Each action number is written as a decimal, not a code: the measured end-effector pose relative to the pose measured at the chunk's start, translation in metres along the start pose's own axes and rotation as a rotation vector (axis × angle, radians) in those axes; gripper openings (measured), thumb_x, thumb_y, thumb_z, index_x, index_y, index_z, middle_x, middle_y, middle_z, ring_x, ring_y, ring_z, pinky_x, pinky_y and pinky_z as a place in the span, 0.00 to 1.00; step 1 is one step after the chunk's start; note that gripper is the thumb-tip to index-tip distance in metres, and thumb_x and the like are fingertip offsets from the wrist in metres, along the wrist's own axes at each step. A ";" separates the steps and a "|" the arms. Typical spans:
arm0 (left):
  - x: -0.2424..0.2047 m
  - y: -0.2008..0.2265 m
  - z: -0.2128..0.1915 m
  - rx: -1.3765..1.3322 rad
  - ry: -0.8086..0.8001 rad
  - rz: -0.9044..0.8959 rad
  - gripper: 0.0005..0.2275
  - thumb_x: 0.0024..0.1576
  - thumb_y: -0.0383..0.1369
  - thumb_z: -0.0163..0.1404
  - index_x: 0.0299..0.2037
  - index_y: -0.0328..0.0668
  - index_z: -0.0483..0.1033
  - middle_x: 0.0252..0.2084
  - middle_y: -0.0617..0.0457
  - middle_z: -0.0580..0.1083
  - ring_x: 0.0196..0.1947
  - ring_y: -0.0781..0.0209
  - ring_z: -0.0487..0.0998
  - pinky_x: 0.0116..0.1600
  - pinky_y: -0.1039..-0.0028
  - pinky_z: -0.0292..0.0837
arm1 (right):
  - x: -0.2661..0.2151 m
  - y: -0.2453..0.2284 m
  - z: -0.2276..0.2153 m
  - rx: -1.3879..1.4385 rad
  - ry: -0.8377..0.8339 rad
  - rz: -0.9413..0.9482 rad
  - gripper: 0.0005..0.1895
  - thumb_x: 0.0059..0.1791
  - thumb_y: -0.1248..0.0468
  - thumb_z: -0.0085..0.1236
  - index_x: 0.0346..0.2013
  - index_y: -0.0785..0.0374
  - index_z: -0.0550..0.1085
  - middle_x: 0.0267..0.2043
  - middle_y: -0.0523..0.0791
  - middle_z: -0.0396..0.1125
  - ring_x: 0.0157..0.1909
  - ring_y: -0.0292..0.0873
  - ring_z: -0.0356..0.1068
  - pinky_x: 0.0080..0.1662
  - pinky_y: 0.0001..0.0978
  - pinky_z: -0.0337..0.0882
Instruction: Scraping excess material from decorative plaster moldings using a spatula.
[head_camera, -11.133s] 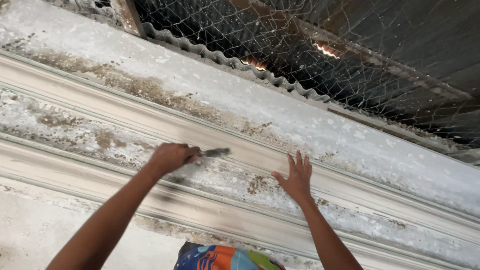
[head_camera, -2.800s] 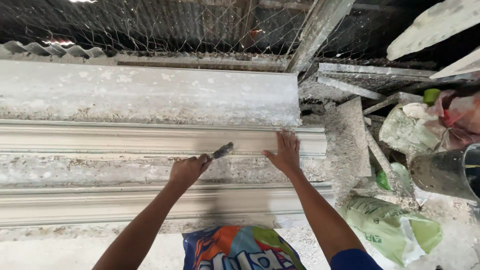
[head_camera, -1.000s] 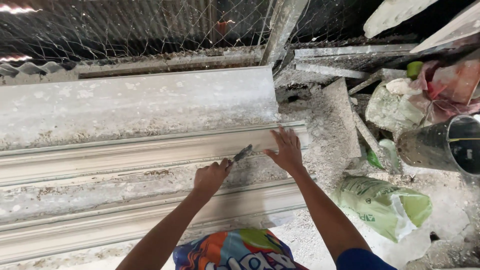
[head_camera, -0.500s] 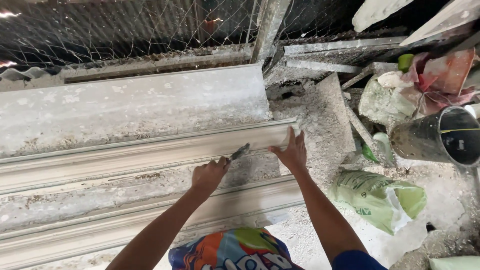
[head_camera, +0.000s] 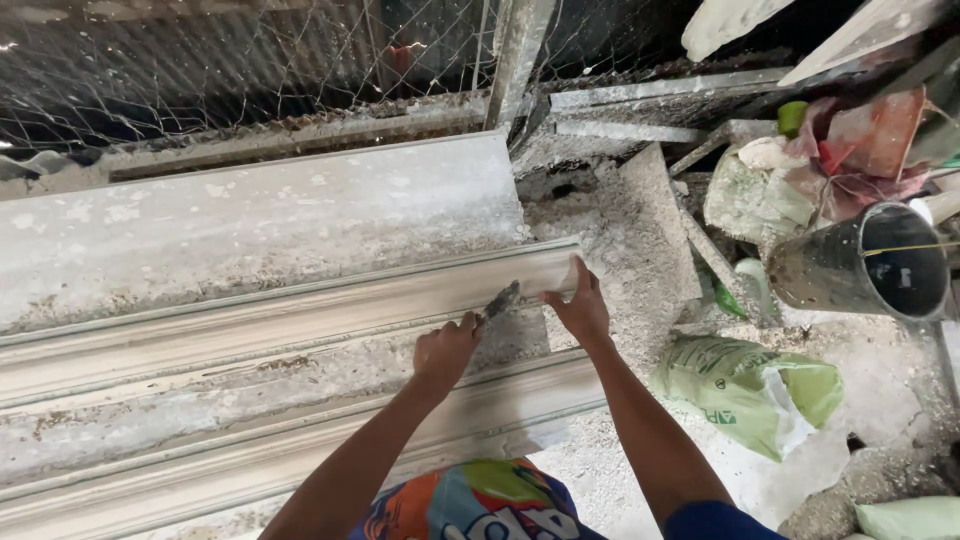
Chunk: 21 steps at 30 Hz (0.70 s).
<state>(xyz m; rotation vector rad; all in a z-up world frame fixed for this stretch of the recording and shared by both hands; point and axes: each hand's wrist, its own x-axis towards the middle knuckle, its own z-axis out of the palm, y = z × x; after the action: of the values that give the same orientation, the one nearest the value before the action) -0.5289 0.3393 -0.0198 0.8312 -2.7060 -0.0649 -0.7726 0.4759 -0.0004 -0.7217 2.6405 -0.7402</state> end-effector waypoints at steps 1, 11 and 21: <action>-0.002 -0.001 0.000 0.014 0.006 0.009 0.11 0.58 0.51 0.50 0.43 0.62 0.77 0.19 0.61 0.73 0.17 0.57 0.80 0.23 0.63 0.77 | 0.002 0.002 -0.002 -0.005 -0.031 0.021 0.53 0.40 0.42 0.69 0.75 0.41 0.54 0.68 0.57 0.56 0.65 0.66 0.65 0.59 0.62 0.71; 0.015 0.023 -0.002 -0.062 -0.144 0.062 0.12 0.63 0.47 0.47 0.50 0.58 0.76 0.22 0.57 0.76 0.21 0.55 0.82 0.25 0.61 0.79 | 0.010 0.038 0.011 0.063 -0.047 0.151 0.48 0.43 0.40 0.68 0.71 0.52 0.58 0.61 0.58 0.68 0.61 0.62 0.69 0.60 0.56 0.71; 0.016 0.034 0.011 -0.086 -0.215 0.054 0.13 0.63 0.47 0.45 0.52 0.56 0.74 0.23 0.55 0.76 0.22 0.52 0.83 0.27 0.59 0.79 | 0.015 0.050 0.013 0.004 -0.044 0.191 0.47 0.42 0.38 0.67 0.69 0.50 0.59 0.59 0.59 0.69 0.59 0.62 0.70 0.59 0.56 0.72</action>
<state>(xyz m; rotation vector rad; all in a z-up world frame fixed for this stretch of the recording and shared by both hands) -0.5631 0.3582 -0.0213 0.7653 -2.8998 -0.2717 -0.7986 0.4999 -0.0412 -0.4699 2.6208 -0.6681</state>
